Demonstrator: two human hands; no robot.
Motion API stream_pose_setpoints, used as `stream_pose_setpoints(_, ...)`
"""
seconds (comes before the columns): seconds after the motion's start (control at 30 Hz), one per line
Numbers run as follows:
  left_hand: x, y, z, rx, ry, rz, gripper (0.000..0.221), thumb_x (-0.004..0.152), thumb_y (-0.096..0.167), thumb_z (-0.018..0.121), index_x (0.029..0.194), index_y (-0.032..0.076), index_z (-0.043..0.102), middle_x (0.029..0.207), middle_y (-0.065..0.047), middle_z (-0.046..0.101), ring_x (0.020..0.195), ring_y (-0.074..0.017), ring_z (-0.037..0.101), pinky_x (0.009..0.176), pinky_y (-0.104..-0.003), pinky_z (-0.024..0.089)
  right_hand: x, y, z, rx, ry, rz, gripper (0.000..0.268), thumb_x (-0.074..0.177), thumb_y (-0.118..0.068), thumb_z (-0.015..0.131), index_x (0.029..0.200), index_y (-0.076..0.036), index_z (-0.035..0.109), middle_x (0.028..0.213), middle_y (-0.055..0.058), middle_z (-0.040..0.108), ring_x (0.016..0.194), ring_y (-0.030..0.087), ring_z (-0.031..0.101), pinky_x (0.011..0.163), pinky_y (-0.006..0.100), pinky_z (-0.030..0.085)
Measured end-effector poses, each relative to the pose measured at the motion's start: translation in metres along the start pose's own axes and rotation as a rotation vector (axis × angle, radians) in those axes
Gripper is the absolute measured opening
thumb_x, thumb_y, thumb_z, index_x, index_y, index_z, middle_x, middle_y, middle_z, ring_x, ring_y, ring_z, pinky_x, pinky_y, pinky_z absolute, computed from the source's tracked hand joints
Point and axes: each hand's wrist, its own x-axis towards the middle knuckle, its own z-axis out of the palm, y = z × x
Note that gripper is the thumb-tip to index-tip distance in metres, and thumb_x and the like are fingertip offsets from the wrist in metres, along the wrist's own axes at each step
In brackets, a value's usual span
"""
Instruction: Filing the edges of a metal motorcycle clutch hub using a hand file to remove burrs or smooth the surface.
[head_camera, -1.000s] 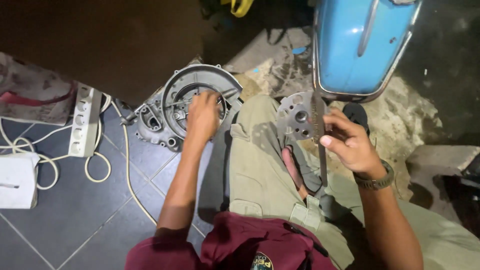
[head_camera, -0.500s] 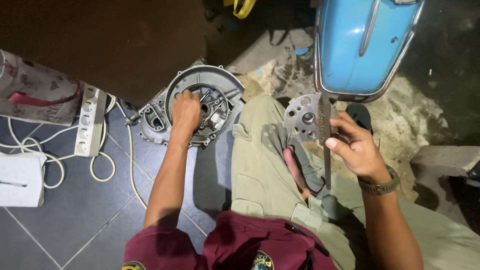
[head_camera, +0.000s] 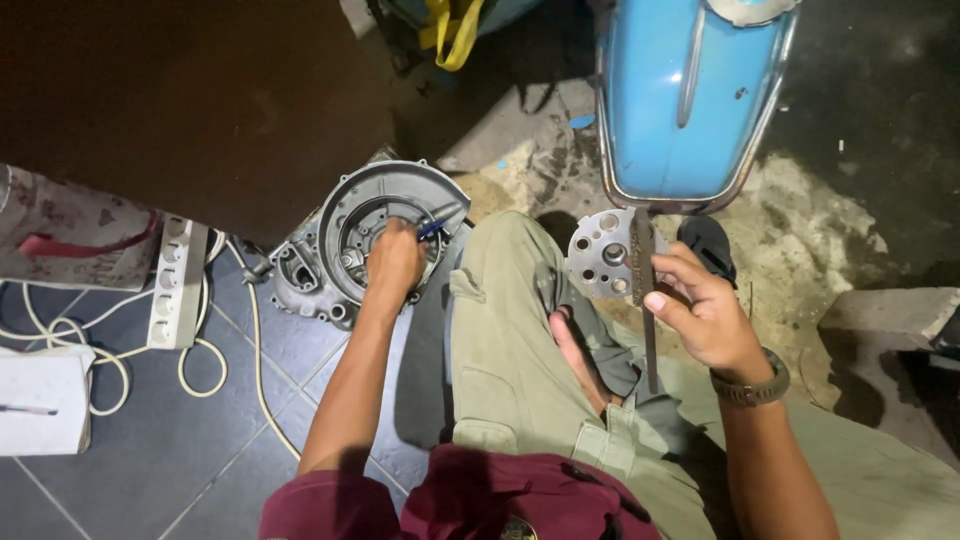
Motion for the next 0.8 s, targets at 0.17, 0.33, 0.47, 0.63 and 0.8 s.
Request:
stream_pose_setpoints(0.17,0.029,-0.019,0.036,0.028,-0.047,-0.092,0.030,0.090,0.023,0.069,0.108,-0.002,0.073,0.113,-0.019,0.064,0.095,-0.0476,0.072,0.081,-0.058,0.060,-0.011,0.005,-0.006,0.006,0.044,0.031,0.035,0.093,-0.007,0.068,0.126,0.005,0.065,0.111,0.013,0.054,0.098,0.017,0.050,0.091,0.037,0.048)
stream_pose_setpoints(0.33,0.019,0.001,0.012,0.043,-0.050,-0.073,0.031,0.093,0.017,0.062,0.109,-0.008,0.067,0.112,-0.024,0.063,0.098,-0.0496,0.071,0.084,-0.059,0.059,-0.016,0.008,-0.014,-0.005,0.072,0.056,0.036,0.093,-0.008,0.068,0.127,0.004,0.065,0.113,0.012,0.055,0.100,0.016,0.050,0.094,0.037,0.047)
stream_pose_setpoints(0.47,0.005,0.006,-0.014,0.019,-0.042,-0.055,0.029,0.096,0.012,0.052,0.115,-0.008,0.061,0.112,-0.027,0.061,0.101,-0.0519,0.069,0.087,-0.058,0.057,-0.021,0.012,-0.019,-0.017,0.081,0.091,0.038,0.093,-0.008,0.068,0.129,0.004,0.066,0.112,0.012,0.056,0.100,0.016,0.051,0.094,0.037,0.047)
stream_pose_setpoints(0.63,-0.014,0.032,-0.072,-0.282,0.024,-0.057,0.030,0.100,0.018,0.056,0.121,-0.003,0.058,0.107,-0.031,0.067,0.105,-0.0548,0.065,0.090,-0.063,0.052,-0.019,0.011,-0.018,-0.026,0.093,0.106,0.037,0.094,-0.009,0.068,0.128,0.003,0.066,0.112,0.011,0.056,0.100,0.015,0.050,0.095,0.038,0.046)
stream_pose_setpoints(0.8,-0.013,0.052,-0.101,-0.641,0.174,0.115,0.023,0.102,0.016,0.055,0.112,0.010,0.074,0.087,-0.020,0.072,0.092,-0.0456,0.068,0.081,-0.053,0.051,-0.020,0.019,-0.018,-0.059,0.086,0.120,0.038,0.093,-0.010,0.069,0.129,0.002,0.067,0.111,0.011,0.057,0.099,0.015,0.052,0.094,0.038,0.046)
